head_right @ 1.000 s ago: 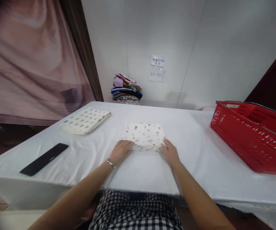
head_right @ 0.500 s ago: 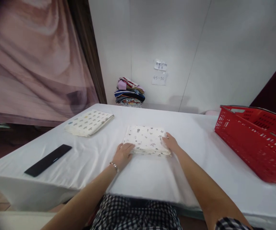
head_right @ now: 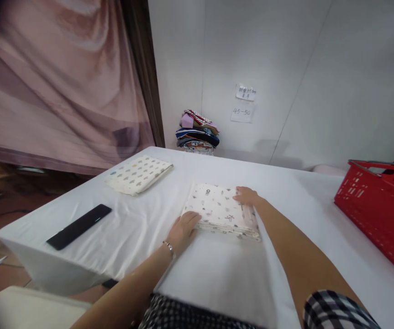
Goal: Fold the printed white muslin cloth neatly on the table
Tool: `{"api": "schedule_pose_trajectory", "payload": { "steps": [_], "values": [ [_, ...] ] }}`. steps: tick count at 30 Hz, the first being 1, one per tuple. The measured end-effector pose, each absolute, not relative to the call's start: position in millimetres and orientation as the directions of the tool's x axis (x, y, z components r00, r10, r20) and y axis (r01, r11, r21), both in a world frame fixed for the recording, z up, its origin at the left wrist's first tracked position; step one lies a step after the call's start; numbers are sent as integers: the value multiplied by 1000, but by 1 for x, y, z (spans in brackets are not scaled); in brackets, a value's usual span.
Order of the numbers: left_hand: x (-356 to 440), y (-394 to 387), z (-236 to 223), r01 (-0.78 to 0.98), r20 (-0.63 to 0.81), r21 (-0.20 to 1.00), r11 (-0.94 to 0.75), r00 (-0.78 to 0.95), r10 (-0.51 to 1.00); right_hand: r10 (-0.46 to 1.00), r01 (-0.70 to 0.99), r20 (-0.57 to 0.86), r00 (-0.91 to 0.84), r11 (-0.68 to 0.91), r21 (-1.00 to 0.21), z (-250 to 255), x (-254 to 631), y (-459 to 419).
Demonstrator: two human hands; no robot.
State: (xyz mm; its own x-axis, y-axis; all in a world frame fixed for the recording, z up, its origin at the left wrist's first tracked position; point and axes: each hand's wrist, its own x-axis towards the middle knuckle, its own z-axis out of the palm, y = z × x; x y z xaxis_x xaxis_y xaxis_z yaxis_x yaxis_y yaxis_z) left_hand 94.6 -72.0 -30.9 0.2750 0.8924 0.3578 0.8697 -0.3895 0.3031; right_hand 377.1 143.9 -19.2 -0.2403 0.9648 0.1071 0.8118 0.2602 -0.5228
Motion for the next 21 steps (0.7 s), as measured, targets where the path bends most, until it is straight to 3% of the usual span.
{"api": "schedule_pose_trajectory", "payload": {
  "steps": [4,8,15,21],
  "values": [
    [96,-73,-29,872,357,294,-391,280,891,945,881,-63,-320,273,-385,-11,375,150],
    [92,-73,-30,872,345,264,-412,313,885,942,913,-77,-326,293,-282,-5,379,152],
    [68,-11,-19,907,298,134,-399,347,889,956,939,-228,-186,105,-328,3,406,122],
    [74,32,-14,960,201,116,-253,227,953,975,944,-218,-38,-37,-327,4,418,45]
  ]
}}
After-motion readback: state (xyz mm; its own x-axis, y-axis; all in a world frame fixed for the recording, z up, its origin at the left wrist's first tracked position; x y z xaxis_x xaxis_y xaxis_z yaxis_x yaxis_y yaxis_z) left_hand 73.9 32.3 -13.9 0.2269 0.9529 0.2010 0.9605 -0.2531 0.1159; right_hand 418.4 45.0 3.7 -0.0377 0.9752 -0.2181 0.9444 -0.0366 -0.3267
